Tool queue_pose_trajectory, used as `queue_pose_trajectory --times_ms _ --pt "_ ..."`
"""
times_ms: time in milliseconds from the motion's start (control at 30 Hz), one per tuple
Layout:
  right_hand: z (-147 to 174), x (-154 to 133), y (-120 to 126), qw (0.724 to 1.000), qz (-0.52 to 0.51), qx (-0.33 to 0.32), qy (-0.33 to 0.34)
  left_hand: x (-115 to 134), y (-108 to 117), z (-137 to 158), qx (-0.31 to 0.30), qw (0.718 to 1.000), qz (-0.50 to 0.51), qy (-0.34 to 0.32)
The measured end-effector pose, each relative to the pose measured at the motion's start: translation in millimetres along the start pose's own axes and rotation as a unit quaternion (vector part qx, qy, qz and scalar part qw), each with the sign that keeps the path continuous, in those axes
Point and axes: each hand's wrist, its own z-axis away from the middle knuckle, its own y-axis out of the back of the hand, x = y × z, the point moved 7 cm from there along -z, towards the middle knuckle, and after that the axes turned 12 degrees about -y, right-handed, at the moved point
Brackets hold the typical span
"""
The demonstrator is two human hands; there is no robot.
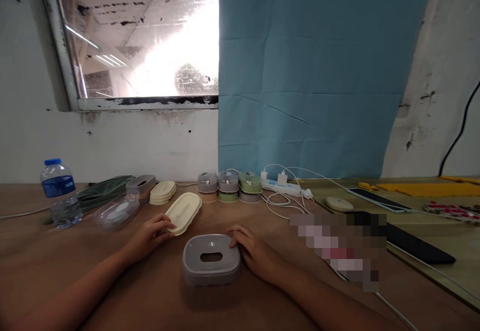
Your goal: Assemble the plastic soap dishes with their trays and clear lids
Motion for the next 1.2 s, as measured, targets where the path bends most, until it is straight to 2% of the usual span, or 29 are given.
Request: queue_pose_trajectory --times_ms 333,867,1200 --pt "-0.1 1.8 1.6 1.0 -0.008 0.0 -0.005 8.7 -3.2 -0.7 -0.066 0.993 -0.073 -0.06" --pt "1.2 -5.7 5.7 1.0 -0.023 -0.003 0.002 6.7 -6.3 1.3 -0.084 0.996 -0.027 -0.028" --pt "1.0 -8.7 6.4 1.0 -0.022 -0.008 0.005 9.4 -6.2 0.9 -0.093 0.994 -0.033 -0.038"
